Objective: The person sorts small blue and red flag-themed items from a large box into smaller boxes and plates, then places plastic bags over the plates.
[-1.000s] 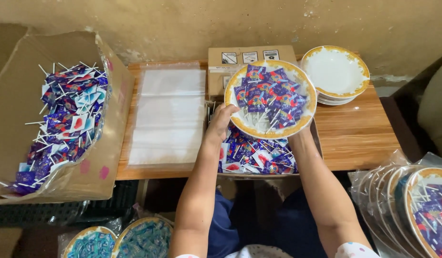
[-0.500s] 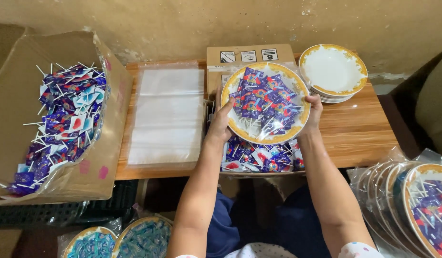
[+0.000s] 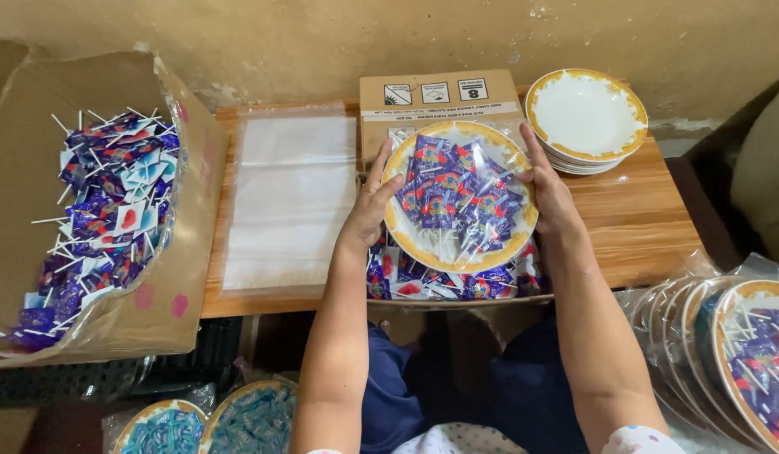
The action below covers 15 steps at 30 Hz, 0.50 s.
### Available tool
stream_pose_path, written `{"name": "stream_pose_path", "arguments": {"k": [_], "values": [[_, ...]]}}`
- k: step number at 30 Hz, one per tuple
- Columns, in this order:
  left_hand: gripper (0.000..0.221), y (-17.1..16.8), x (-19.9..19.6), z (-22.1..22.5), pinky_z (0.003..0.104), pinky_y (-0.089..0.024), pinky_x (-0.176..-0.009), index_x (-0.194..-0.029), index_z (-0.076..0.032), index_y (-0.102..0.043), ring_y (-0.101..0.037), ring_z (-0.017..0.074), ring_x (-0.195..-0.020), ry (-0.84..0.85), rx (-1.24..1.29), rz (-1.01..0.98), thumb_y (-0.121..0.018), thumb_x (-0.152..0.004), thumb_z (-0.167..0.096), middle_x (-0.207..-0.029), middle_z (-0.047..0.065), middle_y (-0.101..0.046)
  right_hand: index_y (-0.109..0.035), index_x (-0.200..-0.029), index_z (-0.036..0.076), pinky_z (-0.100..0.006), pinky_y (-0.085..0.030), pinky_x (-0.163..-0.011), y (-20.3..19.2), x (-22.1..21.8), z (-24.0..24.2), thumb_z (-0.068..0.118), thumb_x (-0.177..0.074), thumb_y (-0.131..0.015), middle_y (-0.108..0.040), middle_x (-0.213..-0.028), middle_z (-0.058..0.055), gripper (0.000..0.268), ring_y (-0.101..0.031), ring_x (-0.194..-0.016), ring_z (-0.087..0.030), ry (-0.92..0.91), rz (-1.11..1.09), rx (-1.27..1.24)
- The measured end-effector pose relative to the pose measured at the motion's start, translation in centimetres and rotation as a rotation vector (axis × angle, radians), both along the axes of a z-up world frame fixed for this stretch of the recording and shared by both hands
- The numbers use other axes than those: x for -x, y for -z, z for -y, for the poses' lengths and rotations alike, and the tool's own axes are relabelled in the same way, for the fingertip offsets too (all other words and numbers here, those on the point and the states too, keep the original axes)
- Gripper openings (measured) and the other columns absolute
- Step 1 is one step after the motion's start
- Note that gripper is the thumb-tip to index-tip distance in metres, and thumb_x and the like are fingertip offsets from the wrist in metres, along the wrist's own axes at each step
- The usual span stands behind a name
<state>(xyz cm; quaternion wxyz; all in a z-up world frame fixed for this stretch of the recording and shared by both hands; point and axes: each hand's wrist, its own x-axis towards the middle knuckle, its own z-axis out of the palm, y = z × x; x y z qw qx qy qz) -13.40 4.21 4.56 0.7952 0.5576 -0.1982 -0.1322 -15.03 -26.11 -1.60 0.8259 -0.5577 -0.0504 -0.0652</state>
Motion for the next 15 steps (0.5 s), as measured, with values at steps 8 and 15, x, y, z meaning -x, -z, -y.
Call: {"name": "stream_pose_path", "arguments": {"k": [8,15], "values": [[0.06,3.9,-2.3,0.6,0.048,-0.055,-0.102,-0.16,-0.02,-0.037,-0.059,0.0369,-0.129,0.077,-0.002,-0.14,-0.059,-0.105,-0.026,-0.152,0.025,-0.049,-0.055,-0.15,0.023,-0.044,-0.064,-0.08,-0.2,0.3,-0.1,0.024,-0.089,-0.061,-0.067,-0.127,-0.02,0.061,-0.075,-0.099,-0.03,0.109,-0.284,-0.039],[0.041,8.2,-3.7,1.6,0.046,-0.062,-0.086,-0.143,-0.019,-0.061,-0.073,0.032,-0.101,0.082,0.115,-0.35,-0.061,-0.103,-0.029,-0.123,0.024,-0.069,-0.07,-0.113,0.002,-0.05,-0.063,-0.073,1.7,0.0,1.1,0.035,-0.085,-0.081,-0.076,-0.097,-0.018,0.044,-0.078,-0.079,-0.03,0.202,-0.621,-0.341]]}}
